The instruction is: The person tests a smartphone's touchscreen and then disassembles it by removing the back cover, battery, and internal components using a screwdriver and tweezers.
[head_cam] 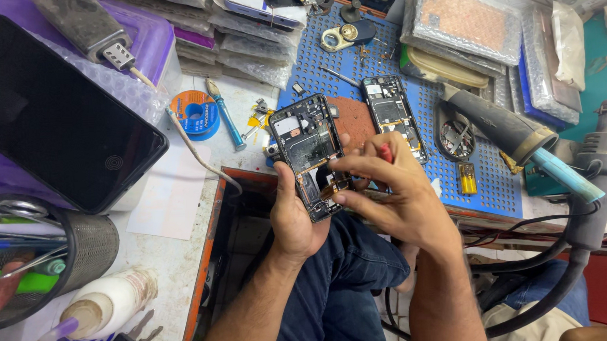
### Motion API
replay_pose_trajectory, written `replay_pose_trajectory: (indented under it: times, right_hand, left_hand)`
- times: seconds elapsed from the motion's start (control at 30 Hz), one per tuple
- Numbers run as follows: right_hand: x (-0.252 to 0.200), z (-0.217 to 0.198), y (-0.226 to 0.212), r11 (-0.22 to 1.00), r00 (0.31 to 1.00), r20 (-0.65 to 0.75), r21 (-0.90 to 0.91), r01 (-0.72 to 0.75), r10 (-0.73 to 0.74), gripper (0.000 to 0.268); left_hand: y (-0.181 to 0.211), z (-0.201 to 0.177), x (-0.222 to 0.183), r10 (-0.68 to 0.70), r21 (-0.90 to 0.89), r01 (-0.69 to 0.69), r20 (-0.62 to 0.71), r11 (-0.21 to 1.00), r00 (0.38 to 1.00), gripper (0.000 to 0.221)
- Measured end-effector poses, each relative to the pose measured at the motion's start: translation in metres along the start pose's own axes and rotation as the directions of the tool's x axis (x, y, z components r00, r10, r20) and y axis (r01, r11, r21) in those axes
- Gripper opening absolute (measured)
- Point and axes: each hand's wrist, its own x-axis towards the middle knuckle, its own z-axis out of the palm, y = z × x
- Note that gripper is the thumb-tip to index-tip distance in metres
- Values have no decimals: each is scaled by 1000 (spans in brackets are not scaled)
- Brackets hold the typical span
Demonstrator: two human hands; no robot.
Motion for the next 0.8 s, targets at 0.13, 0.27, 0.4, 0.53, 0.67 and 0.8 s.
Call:
replay_pose_trajectory:
  times: [0.13,0.27,0.4,0.53,0.67,0.8]
  right_hand:
    - [-21,-11,10,710,953,-146,699,-91,266,77]
    - [-44,-27,17,797,960,-142,594,-111,240,63]
    - [-56,-26,13,835,940,-264,548,-37,215,53]
    - [-60,-15,10,813,903,-407,567,135,134,47]
    - [-59,-5,15,903,866,-498,394,172,52,50]
    - [-59,4,21,913,835,-548,365,182,52,64]
  left_hand:
    - [-2,-3,0,45,110,-53,69,993,997,77]
    - [-5,-7,0,34,175,-56,128,983,991,78]
    - [-5,-9,-5,64,267,-105,159,958,985,79]
    - [-9,-14,-12,150,394,-247,261,885,954,80]
    - [-18,-22,-7,301,571,-464,361,677,883,86]
    - [-20,-28,-4,379,644,-584,445,495,812,95]
